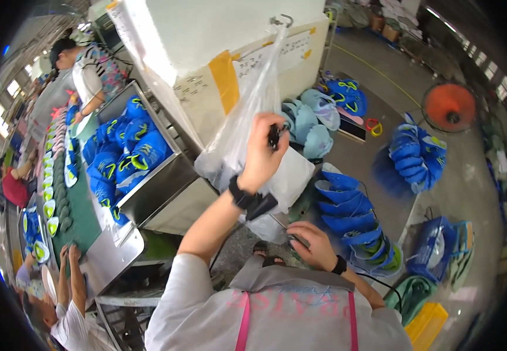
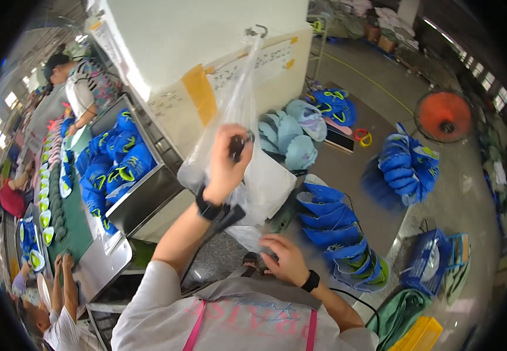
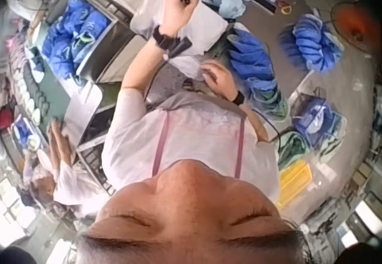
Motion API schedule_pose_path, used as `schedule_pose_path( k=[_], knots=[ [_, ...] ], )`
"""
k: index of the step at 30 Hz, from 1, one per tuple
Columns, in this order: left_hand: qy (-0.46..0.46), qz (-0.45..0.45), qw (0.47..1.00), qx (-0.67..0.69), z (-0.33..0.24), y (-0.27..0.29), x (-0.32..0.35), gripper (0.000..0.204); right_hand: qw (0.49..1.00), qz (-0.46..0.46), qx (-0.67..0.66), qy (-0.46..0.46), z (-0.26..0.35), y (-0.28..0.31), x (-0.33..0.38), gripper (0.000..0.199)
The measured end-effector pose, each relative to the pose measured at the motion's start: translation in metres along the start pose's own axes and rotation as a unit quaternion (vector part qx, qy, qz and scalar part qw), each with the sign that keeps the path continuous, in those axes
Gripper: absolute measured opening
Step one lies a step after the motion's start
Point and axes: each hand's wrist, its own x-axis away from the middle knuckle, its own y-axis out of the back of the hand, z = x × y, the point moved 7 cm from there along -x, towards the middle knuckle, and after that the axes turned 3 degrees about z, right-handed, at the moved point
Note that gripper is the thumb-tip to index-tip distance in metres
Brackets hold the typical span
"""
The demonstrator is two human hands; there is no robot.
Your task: The worker retrieves bundles of blue shoe upper components from a large sack and sorts/arranges them at a quality control or preparation station in a shoe factory.
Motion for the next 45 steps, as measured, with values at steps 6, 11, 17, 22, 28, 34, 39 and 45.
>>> schedule_pose_path(
  k=[6, 11, 17, 22, 28, 34, 39, 45],
  knots=[
    [0.067, 0.32, 0.85, -0.412, 0.161, -0.009, 0.027, 0.032, 0.998, -0.024, 0.056, -0.004, 0.014, 0.02, 0.019, 0.023],
    [0.206, 0.521, 0.622, -0.547, 0.191, 0.035, 0.079, 0.036, 0.986, -0.117, 0.049, -0.109, -0.017, 0.048, 0.053, 0.021],
    [0.124, 0.595, 0.618, -0.498, 0.131, -0.025, 0.086, 0.038, 0.991, -0.065, 0.034, -0.111, -0.024, 0.031, 0.061, 0.021],
    [0.033, 0.511, 0.716, -0.475, 0.062, -0.071, 0.046, 0.037, 0.993, -0.084, 0.04, -0.077, -0.029, 0.07, 0.089, 0.02],
    [-0.106, 0.526, 0.814, -0.222, -0.012, -0.238, 0.075, 0.045, 0.97, -0.172, 0.014, -0.171, -0.072, 0.152, 0.181, 0.019],
    [-0.141, 0.536, 0.779, -0.293, 0.064, -0.383, 0.151, 0.039, 0.92, -0.268, 0.218, -0.184, -0.132, 0.243, 0.271, 0.027],
    [-0.001, 0.67, 0.645, -0.367, 0.113, -0.426, 0.175, 0.035, 0.829, -0.317, 0.152, -0.434, -0.288, 0.266, 0.423, 0.036],
    [-0.064, 0.634, 0.657, -0.403, 0.084, -0.399, 0.147, 0.019, 0.883, -0.183, -0.061, -0.427, -0.334, 0.203, 0.41, 0.061]
  ],
)
